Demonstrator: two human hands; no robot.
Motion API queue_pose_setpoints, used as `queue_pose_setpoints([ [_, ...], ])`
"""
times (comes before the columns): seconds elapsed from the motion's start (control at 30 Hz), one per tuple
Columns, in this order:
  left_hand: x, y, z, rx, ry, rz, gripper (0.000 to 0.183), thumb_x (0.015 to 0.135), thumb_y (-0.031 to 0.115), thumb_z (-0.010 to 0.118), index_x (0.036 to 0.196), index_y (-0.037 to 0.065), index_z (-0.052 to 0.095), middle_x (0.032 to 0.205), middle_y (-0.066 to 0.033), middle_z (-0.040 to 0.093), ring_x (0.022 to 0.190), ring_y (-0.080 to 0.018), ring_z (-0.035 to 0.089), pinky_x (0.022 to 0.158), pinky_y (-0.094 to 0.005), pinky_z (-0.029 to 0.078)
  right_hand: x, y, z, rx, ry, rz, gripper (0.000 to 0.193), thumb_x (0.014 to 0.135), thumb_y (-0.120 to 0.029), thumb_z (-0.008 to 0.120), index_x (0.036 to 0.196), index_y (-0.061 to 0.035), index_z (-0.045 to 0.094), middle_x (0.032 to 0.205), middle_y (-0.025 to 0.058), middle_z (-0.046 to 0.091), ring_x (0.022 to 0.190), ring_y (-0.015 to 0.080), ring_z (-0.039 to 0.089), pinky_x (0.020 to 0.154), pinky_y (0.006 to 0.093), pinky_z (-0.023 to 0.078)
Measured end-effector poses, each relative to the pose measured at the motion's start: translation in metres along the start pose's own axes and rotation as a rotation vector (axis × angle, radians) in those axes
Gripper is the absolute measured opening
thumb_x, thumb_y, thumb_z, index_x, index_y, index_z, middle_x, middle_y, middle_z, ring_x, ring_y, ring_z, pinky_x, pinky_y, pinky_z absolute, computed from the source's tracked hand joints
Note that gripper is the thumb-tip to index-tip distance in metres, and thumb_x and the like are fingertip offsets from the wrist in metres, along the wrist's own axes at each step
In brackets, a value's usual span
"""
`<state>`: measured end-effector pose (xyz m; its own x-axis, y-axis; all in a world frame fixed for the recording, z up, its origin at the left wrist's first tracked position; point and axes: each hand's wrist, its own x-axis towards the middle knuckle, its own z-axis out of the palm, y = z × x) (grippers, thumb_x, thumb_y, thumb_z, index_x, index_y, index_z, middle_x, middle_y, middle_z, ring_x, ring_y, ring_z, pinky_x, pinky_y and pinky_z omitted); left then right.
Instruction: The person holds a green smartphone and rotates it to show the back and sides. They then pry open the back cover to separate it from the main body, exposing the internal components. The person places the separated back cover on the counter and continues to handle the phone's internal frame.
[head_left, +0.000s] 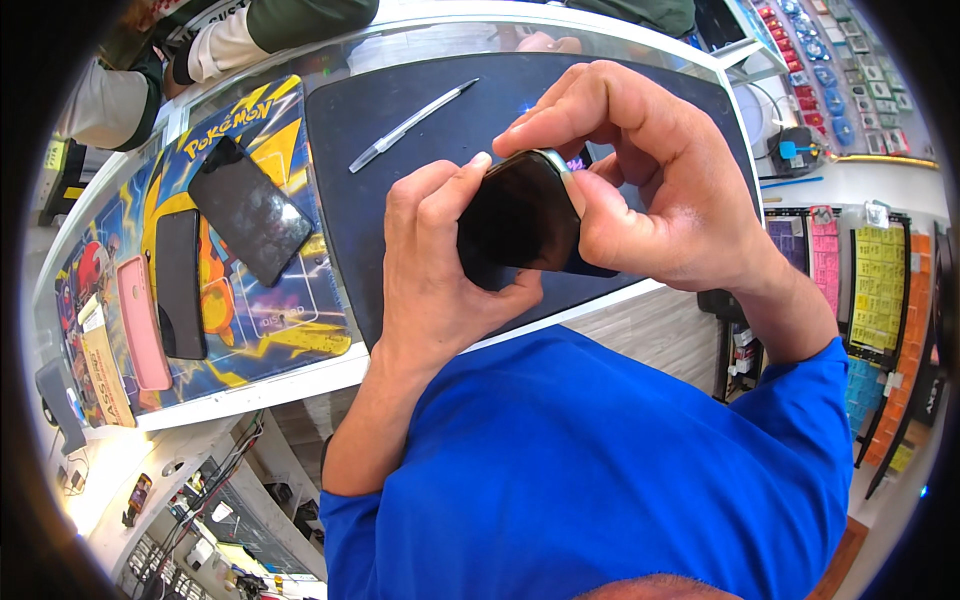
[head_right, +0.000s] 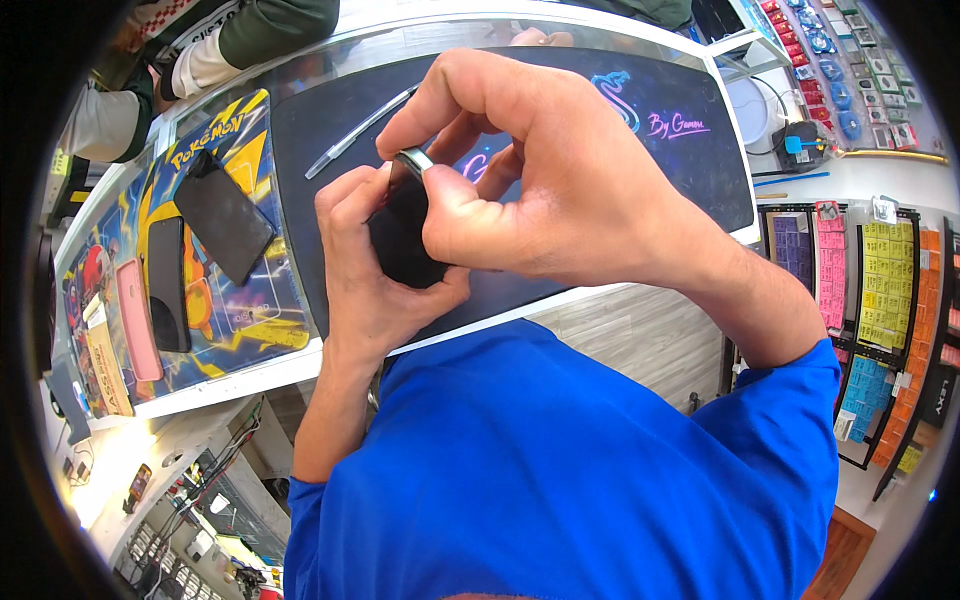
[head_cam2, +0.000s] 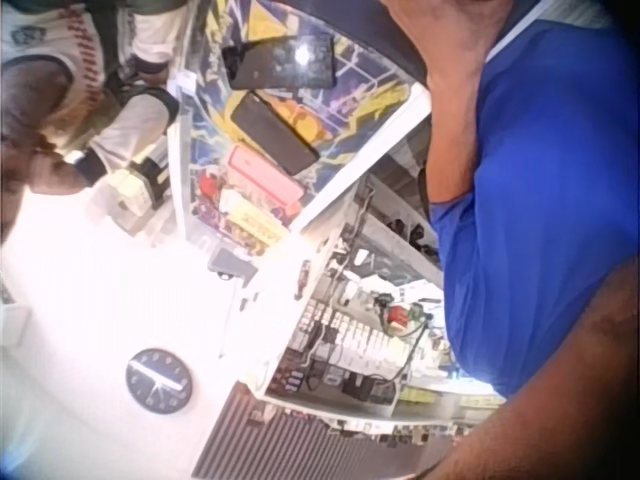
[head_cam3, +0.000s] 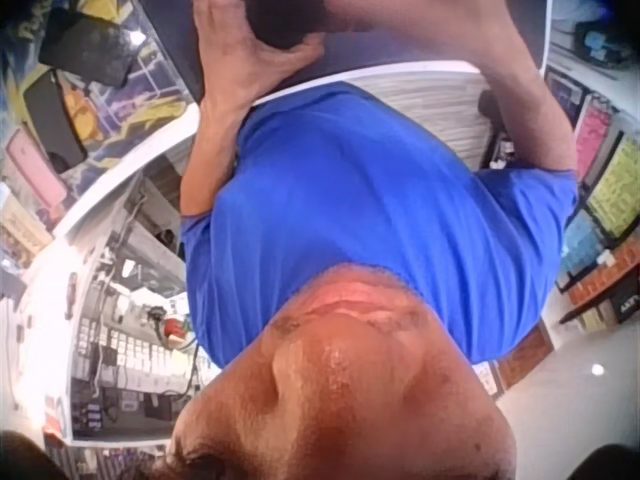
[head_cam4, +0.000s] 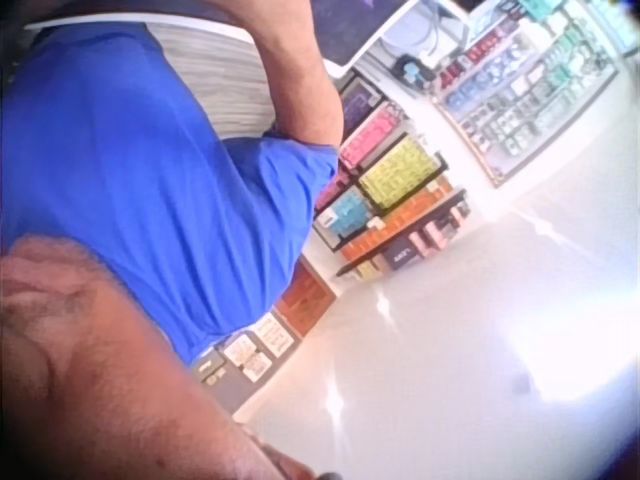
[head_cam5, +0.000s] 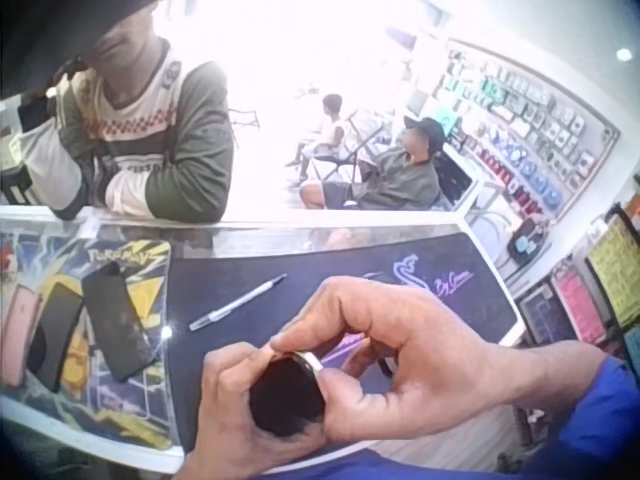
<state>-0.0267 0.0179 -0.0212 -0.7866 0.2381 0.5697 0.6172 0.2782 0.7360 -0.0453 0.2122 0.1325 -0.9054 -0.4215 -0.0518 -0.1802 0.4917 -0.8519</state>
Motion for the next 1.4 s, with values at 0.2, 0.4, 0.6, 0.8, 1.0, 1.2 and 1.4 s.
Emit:
queue_pose_setpoints([
  [0.2, 0.0, 0.0, 0.001, -0.003, 0.019, -0.003, 0.102, 0.06, 0.012, 0.098, 0.148, 0.011, 0.048, 0.137, -0.016, 0.051, 0.127, -0.0347, 0.056, 0.105, -0.0454, 0.052, 0.007, 0.0, 0.002, -0.008, 0.022, 0.002, 0.034, 0.088, 0.003, 0.056, 0.118, 0.0004, 0.072, 0.114, 0.0092, 0.068, 0.116, 0.0171, 0.066, 0.1, 0.0318, 0.057],
  [0.4, -0.001, 0.0, 0.001, 0.0, 0.032, -0.022, 0.102, 0.059, 0.012, 0.097, 0.149, 0.011, 0.048, 0.136, -0.0151, 0.052, 0.126, -0.035, 0.057, 0.104, -0.0458, 0.053, 0.012, 0.0, 0.004, -0.04, 0.034, -0.04, 0.024, 0.091, 0.002, 0.058, 0.111, 0.0006, 0.072, 0.109, 0.0101, 0.071, 0.11, 0.0191, 0.071, 0.1, 0.0334, 0.056],
  [0.6, -0.001, -0.001, 0.002, -0.047, 0.025, -0.046, 0.102, 0.061, 0.012, 0.095, 0.15, 0.009, 0.047, 0.135, -0.0158, 0.053, 0.125, -0.0348, 0.057, 0.104, -0.0457, 0.053, 0.017, -0.001, 0.002, -0.11, 0.029, -0.035, 0.014, 0.098, -0.003, 0.063, 0.108, 0.0, 0.073, 0.108, 0.0098, 0.072, 0.106, 0.0172, 0.073, 0.095, 0.0315, 0.057],
  [0.8, 0.001, -0.001, -0.001, -0.066, -0.011, -0.128, 0.095, 0.068, 0.01, 0.093, 0.148, 0.005, 0.042, 0.141, -0.0136, 0.044, 0.128, -0.0261, 0.055, 0.103, -0.0437, 0.055, 0.027, 0.011, 0.002, 0.134, -0.024, -0.03, 0.035, 0.111, -0.028, 0.062, 0.127, 0.0003, 0.074, 0.121, 0.0111, 0.074, 0.114, 0.017, 0.07, 0.099, 0.0325, 0.054],
  [1.0, 0.008, 0.008, -0.01, -0.861, 0.016, -0.61, 0.095, 0.076, 0.015, 0.093, 0.154, 0.005, 0.04, 0.14, -0.0127, 0.056, 0.125, -0.0203, 0.06, 0.107, -0.0406, 0.054, 0.004, 0.063, 0.031, 0.421, 0.014, -0.221, 0.077, 0.1, -0.046, 0.075, 0.163, -0.0076, 0.05, 0.156, 0.0155, 0.06, 0.142, 0.0273, 0.057, 0.117, 0.0453, 0.047],
  [1.2, -0.001, 0.012, -0.028, -1.242, -0.075, -0.841, 0.09, 0.086, 0.019, 0.085, 0.16, 0.003, 0.036, 0.145, -0.0153, 0.057, 0.136, -0.0261, 0.061, 0.115, -0.0446, 0.053, -0.018, 0.055, 0.057, 0.26, 0.084, -0.044, 0.09, 0.085, -0.036, 0.089, 0.159, -0.0014, 0.051, 0.151, 0.0196, 0.056, 0.128, 0.0317, 0.063, 0.11, 0.0452, 0.052],
  [1.4, -0.019, 0.01, -0.03, -1.235, -0.107, -0.892, 0.091, 0.081, 0.029, 0.091, 0.154, -0.002, 0.046, 0.139, -0.0174, 0.065, 0.127, -0.0305, 0.069, 0.111, -0.0462, 0.057, -0.022, 0.058, 0.058, 0.08, 0.104, -0.111, 0.098, 0.071, -0.026, 0.088, 0.16, -0.0028, 0.052, 0.139, 0.0173, 0.061, 0.122, 0.0289, 0.061, 0.103, 0.0406, 0.05],
])
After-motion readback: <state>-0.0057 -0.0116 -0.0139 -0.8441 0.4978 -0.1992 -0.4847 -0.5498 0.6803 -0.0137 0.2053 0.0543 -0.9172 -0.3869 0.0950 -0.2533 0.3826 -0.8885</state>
